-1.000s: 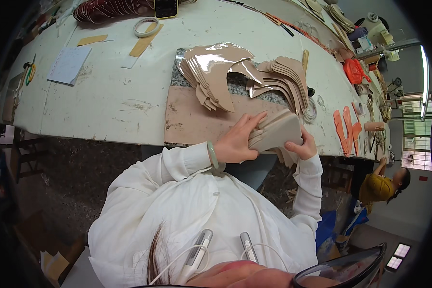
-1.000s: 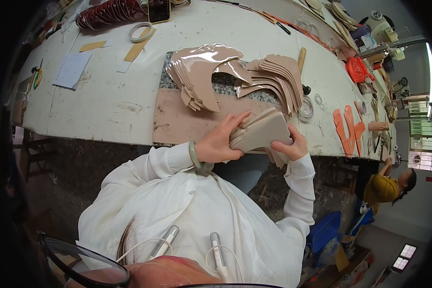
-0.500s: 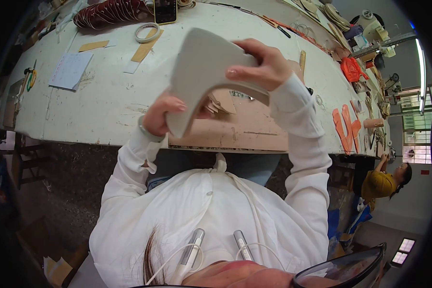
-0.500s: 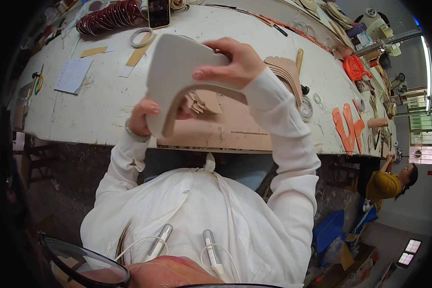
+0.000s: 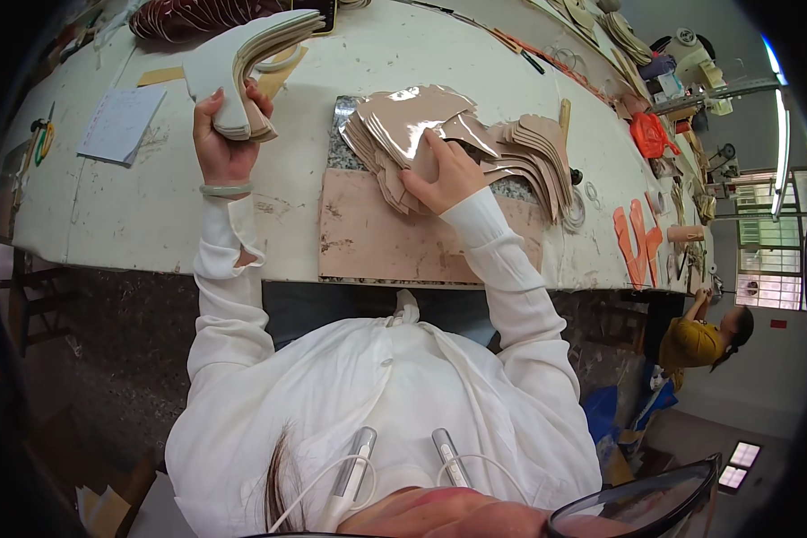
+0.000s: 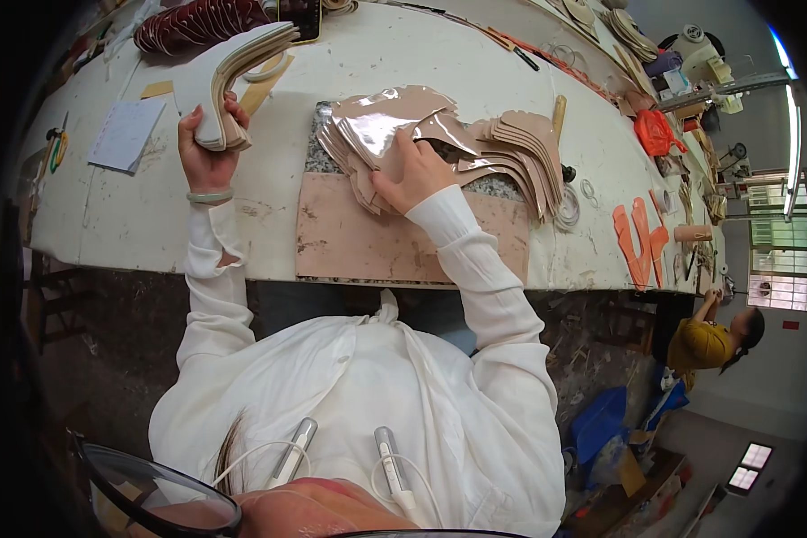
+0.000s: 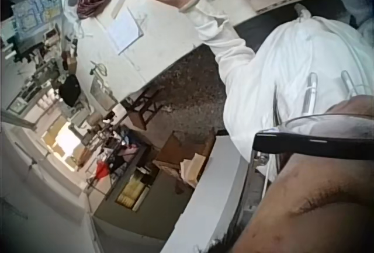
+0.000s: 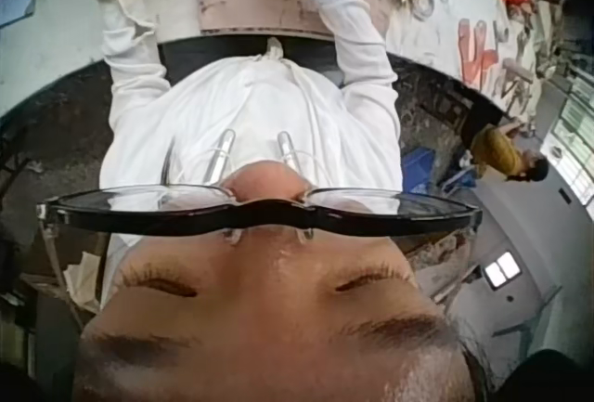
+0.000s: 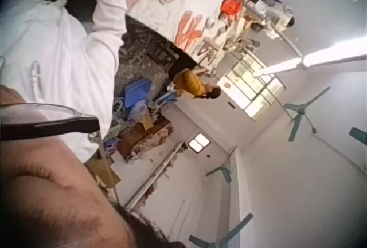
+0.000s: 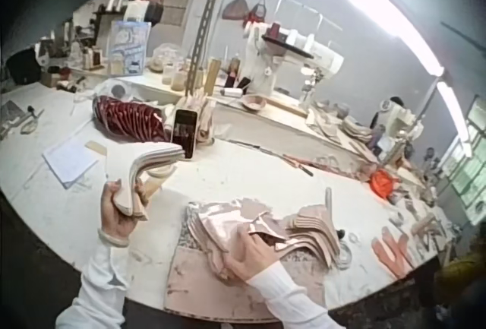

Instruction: The person flips through and sorts stacks of cut shoe upper pattern pieces by hand, organizing and arranging them into separate piles on the workbench.

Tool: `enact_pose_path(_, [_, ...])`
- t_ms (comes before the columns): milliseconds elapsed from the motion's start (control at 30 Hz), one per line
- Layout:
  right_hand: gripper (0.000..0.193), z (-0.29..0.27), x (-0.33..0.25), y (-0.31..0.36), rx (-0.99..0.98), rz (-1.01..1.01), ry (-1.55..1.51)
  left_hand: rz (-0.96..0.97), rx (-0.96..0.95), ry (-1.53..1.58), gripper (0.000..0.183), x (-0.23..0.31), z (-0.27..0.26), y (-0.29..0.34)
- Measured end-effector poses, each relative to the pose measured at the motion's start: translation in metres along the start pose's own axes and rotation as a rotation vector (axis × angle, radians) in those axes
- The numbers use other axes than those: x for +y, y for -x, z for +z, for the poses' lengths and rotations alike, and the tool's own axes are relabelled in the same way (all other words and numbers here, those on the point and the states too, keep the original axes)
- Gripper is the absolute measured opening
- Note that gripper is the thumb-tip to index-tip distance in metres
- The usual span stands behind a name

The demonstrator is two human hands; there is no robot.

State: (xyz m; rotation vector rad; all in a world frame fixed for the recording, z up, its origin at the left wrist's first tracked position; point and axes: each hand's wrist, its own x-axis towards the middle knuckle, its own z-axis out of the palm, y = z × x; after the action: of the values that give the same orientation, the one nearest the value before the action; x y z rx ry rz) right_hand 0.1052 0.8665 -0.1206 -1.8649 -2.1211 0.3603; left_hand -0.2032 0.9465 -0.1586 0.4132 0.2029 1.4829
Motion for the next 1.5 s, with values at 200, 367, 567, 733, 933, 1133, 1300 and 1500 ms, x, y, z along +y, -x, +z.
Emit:
enact_pose_path(200, [0.059, 0.000, 0.004, 0.003, 0.234, -0.132, 0.030, -0.044, -0.063, 0.023, 0.054, -0.005, -0.005, 0.001])
enact_pose_path(367, [0.054, -0.024, 0.004, 0.005, 0.581, -0.288, -0.116, -0.071, -0.039, 0.038, 0.054, -0.008, -0.011, 0.002])
enact_pose_path(567, [0.057, -0.065, 0.012, 0.068, 0.767, -0.223, -0.108, -0.100, 0.039, 0.114, 0.047, -0.013, -0.004, 0.003])
enact_pose_path(733, [0.055, -0.063, 0.022, 0.123, 0.720, 0.135, -0.633, -0.132, -0.006, 0.131, 0.049, -0.011, -0.005, 0.002])
enact_pose_path(933, [0.057, -0.024, 0.065, 0.159, 0.660, 0.490, -1.294, -0.223, -0.101, 0.207, 0.057, -0.007, -0.007, 0.000])
enact_pose_path(1133, [0.053, -0.005, 0.064, 0.164, 0.727, 0.355, -1.221, -0.219, -0.114, 0.131, 0.060, -0.014, -0.012, -0.003])
enact_pose_path(1300, [0.049, -0.026, 0.053, 0.157, 0.412, 0.496, -0.565, -0.204, -0.096, 0.116, 0.061, -0.009, -0.014, -0.001])
enact_pose_path(1500, [0.049, -0.086, 0.087, 0.120, 0.226, 0.604, 0.099, -0.196, -0.077, 0.092, 0.059, -0.012, -0.018, -0.004])
